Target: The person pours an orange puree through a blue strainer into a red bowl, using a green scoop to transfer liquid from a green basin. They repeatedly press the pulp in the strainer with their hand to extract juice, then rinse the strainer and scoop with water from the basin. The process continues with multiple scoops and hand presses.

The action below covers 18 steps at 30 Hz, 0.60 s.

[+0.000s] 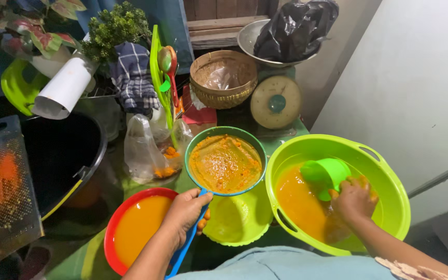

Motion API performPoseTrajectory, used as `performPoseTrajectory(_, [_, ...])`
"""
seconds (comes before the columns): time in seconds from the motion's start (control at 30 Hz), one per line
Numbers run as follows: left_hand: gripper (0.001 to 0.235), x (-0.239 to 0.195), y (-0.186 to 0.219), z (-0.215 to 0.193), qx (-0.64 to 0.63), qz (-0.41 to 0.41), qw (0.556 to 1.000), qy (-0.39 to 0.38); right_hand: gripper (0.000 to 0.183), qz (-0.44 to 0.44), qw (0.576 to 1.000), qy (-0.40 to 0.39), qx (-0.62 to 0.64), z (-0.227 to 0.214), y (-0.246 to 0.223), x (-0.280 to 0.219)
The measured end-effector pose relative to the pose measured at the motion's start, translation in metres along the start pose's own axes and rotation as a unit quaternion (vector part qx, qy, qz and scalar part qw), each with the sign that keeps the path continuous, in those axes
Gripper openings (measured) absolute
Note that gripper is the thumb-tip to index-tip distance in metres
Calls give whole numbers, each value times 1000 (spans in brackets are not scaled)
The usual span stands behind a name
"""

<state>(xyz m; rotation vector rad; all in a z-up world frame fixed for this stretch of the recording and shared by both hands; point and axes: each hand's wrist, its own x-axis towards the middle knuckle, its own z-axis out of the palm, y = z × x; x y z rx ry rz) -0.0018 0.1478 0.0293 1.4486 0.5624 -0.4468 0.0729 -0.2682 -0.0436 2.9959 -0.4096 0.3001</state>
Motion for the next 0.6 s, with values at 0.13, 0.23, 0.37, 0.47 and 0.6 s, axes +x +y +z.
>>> performPoseTrajectory(0.13, [20, 3, -3, -3, 9, 8, 1000, -6, 39, -21, 988, -71, 135, 5, -8, -13])
performPoseTrajectory(0.23, [20, 5, -5, -1, 17, 5, 1000, -3, 37, -35, 979, -88, 178, 14, -18, -27])
performPoseTrajectory(0.37, [21, 3, -8, 1, 38, -5, 999, 5, 39, 30, 955, -193, 222, 17, -24, -25])
performPoseTrajectory(0.47, [21, 0, -15, 0, 49, -11, 999, 4, 46, 163, 880, -270, 355, 16, -21, -17])
performPoseTrajectory(0.6, [21, -2, -25, -4, 55, -13, 998, 6, 47, 230, 792, -279, 493, 0, -18, -8])
